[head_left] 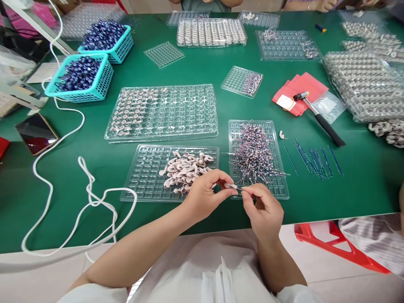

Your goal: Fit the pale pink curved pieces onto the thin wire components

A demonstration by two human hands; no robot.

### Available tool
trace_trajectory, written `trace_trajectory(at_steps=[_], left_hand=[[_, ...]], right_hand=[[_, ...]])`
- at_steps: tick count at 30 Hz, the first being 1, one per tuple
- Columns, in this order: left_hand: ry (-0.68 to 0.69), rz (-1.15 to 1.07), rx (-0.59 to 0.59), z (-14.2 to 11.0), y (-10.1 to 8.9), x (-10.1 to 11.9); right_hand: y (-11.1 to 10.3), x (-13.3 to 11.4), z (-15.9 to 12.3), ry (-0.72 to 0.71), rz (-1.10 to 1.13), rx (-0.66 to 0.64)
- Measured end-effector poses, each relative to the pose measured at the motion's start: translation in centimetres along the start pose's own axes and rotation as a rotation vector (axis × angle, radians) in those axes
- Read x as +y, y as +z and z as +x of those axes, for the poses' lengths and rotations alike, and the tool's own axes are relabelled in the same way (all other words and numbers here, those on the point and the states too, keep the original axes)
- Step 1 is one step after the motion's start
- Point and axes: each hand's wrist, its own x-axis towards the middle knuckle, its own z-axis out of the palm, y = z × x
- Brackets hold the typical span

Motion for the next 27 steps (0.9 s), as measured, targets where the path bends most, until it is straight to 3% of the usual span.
trace_trajectory(at_steps=[11,21,27], left_hand=[[0.145,0.176,-0.004,0.0,-0.1,-0.2],[0.412,0.349,0.016,0.1,-0.1,-0.7],[0.453,0.374,0.029,0.1,-0.2,-0.9]], right_hand=[[0.1,0.0,-0.2,0.008,-0.037,-0.036],[-1.0,-0.7,0.4,0.001,-0.132,-0.146],[-1.3,-1.2,1.0,0.016,-0.17,-0.196]])
